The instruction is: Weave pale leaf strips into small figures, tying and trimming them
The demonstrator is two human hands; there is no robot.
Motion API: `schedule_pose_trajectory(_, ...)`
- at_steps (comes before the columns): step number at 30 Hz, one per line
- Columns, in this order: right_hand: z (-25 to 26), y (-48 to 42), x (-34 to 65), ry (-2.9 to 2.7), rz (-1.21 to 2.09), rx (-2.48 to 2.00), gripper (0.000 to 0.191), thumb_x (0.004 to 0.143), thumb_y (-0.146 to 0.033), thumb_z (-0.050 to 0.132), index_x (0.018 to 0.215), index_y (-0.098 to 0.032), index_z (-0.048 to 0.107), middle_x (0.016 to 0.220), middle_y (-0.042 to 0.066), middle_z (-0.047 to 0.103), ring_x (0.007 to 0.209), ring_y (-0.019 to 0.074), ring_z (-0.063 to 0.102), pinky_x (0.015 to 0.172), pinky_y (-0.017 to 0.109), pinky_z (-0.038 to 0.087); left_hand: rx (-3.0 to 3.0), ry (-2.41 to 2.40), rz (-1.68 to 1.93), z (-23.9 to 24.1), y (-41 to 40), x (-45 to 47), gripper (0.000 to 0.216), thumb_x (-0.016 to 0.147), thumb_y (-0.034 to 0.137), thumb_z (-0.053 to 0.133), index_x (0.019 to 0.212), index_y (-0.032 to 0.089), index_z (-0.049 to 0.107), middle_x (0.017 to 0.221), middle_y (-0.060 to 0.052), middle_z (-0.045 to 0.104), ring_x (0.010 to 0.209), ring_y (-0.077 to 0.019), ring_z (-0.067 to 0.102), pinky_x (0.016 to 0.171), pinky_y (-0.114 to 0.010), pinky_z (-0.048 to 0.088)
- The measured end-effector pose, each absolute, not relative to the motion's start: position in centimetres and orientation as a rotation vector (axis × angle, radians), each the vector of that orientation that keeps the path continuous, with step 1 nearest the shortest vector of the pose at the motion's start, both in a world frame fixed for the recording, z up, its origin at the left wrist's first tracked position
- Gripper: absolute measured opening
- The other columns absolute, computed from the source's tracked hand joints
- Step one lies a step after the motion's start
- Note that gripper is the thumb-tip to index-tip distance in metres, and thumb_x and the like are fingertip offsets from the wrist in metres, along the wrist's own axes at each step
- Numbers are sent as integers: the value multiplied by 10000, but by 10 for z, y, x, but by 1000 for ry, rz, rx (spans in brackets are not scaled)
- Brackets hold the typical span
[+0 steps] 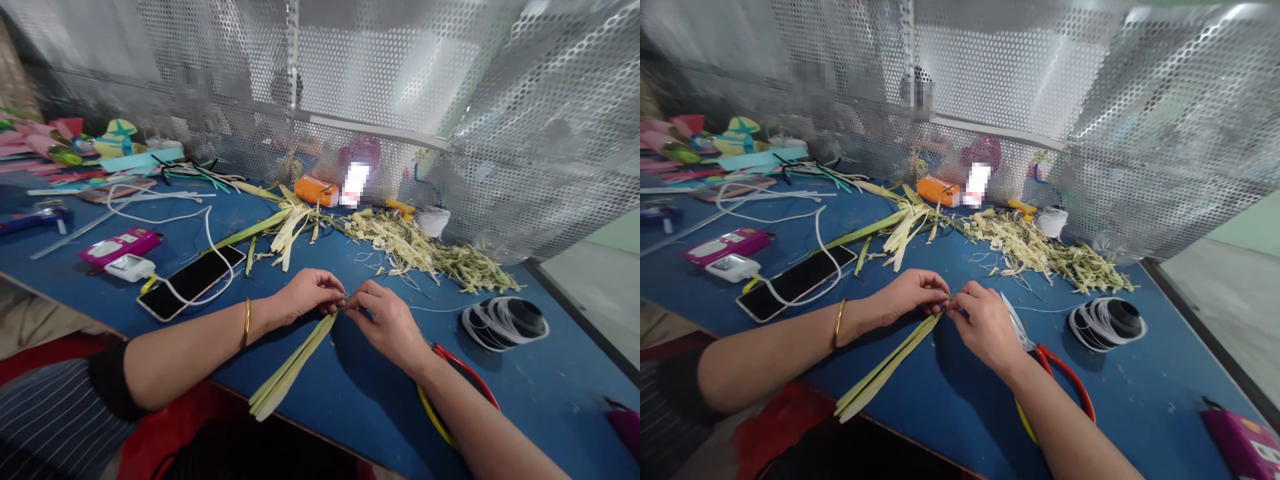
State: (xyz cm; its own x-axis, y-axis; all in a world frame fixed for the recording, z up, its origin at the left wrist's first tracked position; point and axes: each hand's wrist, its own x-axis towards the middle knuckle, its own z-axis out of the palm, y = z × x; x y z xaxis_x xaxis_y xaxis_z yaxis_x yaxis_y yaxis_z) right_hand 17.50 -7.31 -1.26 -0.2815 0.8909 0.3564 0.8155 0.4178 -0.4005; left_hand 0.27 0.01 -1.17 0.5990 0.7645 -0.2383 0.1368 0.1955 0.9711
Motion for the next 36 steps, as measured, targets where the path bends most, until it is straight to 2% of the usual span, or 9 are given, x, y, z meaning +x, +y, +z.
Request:
schedule_pose_trajectory(5, -9, -74, 174, -2053, 508, -1393, 120, 853, -166, 605, 753, -216, 650, 838, 18, 620, 764, 156, 588, 691, 275, 428, 1355, 839, 496, -12, 3, -1, 76, 706, 149, 701, 779, 140, 678, 649, -2, 665, 587, -94, 612, 567, -216, 466)
schedule_pose_trajectory(9, -8, -72, 175, -1956, 704, -1367, 120, 833, -225, 601, 718, -215, 635, 779, 3, 625, 727, 148, 602, 671, 268, 439, 1407, 820, 479, -10, 5, -3, 83, 677, 148, 703, 759, 144, 692, 644, -3, 670, 603, -98, 610, 572, -209, 458)
schedule_pose_trajectory(12, -12, -69, 176, -1750, 817, -1376, 81, 854, -267, 547, 858, -221, 614, 785, -2, 658, 685, 150, 629, 656, 280, 461, 1500, 804, 485, -9, 6, -4, 88, 674, 148, 692, 762, 147, 705, 668, -8, 684, 612, -98, 605, 587, -213, 457)
schedule_pose_trajectory(15, -20, -66, 175, -1600, 908, -1330, 153, 872, -263, 498, 1004, -219, 560, 923, 24, 687, 691, 141, 660, 690, 291, 496, 1696, 787, 509, -8, 8, -4, 84, 678, 130, 672, 746, 155, 714, 700, -7, 706, 652, -106, 622, 645, -225, 470)
schedule_pose_trajectory(17, -24, -65, 174, -1612, 932, -1330, 171, 876, -246, 475, 1027, -214, 551, 962, 42, 694, 706, 139, 672, 714, 293, 508, 1860, 771, 539, -8, 9, -5, 107, 683, 107, 652, 743, 165, 718, 705, 1, 715, 678, -113, 638, 676, -228, 472)
schedule_pose_trajectory(22, -27, -65, 174, -1721, 853, -1423, 165, 872, -200, 469, 990, -216, 582, 888, 36, 719, 722, 151, 686, 717, 293, 513, 2236, 768, 639, -10, 7, -6, 190, 722, 74, 596, 793, 192, 728, 769, 2, 736, 734, -132, 660, 702, -235, 457)
schedule_pose_trajectory(28, -27, -65, 174, -1673, 886, -1401, 149, 843, -177, 502, 963, -218, 582, 863, 28, 734, 708, 151, 698, 692, 284, 525, 2690, 834, 718, -17, 0, -3, 158, 837, 190, 553, 892, 197, 701, 831, -52, 712, 808, -188, 621, 711, -283, 419)
schedule_pose_trajectory(32, -27, -65, 172, -1644, 896, -1378, 115, 824, -212, 548, 925, -226, 602, 781, 4, 726, 683, 156, 682, 671, 280, 520, 2778, 793, 750, -21, -4, -1, 181, 894, 200, 497, 914, 188, 677, 861, -73, 706, 847, -198, 606, 743, -297, 410)
schedule_pose_trajectory(36, -28, -64, 172, -1638, 931, -1354, 122, 806, -276, 584, 887, -216, 652, 798, 8, 718, 713, 171, 661, 686, 291, 496, 2758, 678, 859, -22, -6, -1, 218, 926, 194, 452, 924, 192, 670, 880, -76, 706, 878, -196, 601, 794, -303, 415)
